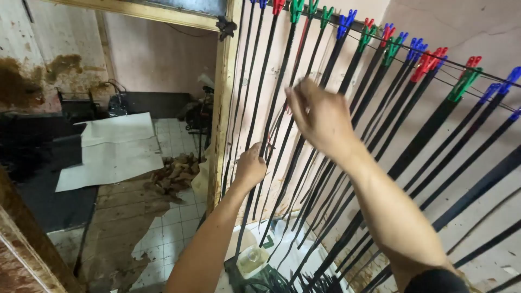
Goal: The person takes long black rubber strips from a drying rack, rubs them on a small rectangular block placed on a blue container, and then hangs the strips back on the rack using clothespins. The process is repeated for multiple strips.
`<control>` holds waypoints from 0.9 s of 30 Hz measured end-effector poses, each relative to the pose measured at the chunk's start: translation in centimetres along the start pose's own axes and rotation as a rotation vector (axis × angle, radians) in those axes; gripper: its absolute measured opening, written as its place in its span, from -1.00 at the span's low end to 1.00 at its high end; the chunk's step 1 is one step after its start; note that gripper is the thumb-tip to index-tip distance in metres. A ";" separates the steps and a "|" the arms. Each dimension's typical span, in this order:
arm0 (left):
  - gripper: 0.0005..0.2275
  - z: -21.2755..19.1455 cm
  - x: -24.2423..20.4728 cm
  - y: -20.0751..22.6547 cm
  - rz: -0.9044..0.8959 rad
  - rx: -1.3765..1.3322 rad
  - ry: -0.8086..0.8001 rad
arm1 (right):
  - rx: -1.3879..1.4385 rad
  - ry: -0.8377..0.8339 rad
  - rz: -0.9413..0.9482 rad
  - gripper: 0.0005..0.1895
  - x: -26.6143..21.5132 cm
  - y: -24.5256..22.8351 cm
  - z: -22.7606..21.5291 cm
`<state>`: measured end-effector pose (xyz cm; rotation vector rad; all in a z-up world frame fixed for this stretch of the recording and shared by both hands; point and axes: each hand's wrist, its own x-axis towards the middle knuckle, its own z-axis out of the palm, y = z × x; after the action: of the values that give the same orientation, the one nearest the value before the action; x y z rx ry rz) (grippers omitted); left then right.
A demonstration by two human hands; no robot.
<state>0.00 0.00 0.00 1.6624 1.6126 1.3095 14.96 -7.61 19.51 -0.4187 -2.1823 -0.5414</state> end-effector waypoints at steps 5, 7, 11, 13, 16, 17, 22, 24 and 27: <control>-0.44 -0.5 -1.8 0.8 -0.030 -0.011 0.052 | 0.096 -0.039 0.107 -0.61 -6.5 -1.3 1.2; -0.46 -0.5 -3.0 0.5 -0.032 -0.038 0.093 | 0.143 -0.043 0.121 -0.59 -8.9 -2.0 1.5; -0.58 0.2 -7.2 -0.1 0.029 -0.074 0.180 | 0.237 -0.057 0.252 -0.62 -14.2 -3.4 2.3; -0.61 1.2 -10.1 -0.5 0.009 -0.092 0.174 | 0.225 -0.048 0.279 -0.64 -16.7 -4.2 2.5; -0.63 2.3 -15.4 -0.2 -0.008 -0.281 0.077 | 0.282 -0.079 0.370 -0.68 -19.9 -6.2 1.9; -0.62 2.2 -17.6 0.8 -0.079 -0.312 0.029 | 0.272 -0.068 0.375 -0.72 -21.0 -7.0 1.5; -0.63 5.9 -23.9 -1.5 -0.055 -0.232 -0.032 | 0.280 -0.063 0.450 -0.74 -26.3 -10.6 -0.5; -0.67 6.5 -26.1 -1.3 -0.093 -0.216 -0.081 | 0.336 -0.069 0.533 -0.65 -28.3 -12.2 -1.2; -0.69 6.4 -29.2 0.3 -0.149 -0.270 -0.149 | 0.334 -0.071 0.525 -0.64 -30.5 -14.1 -2.8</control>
<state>10.03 -25.83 -11.28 1.4137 1.3776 1.2360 28.49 -24.47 -6.40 -0.7974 -2.0627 0.1249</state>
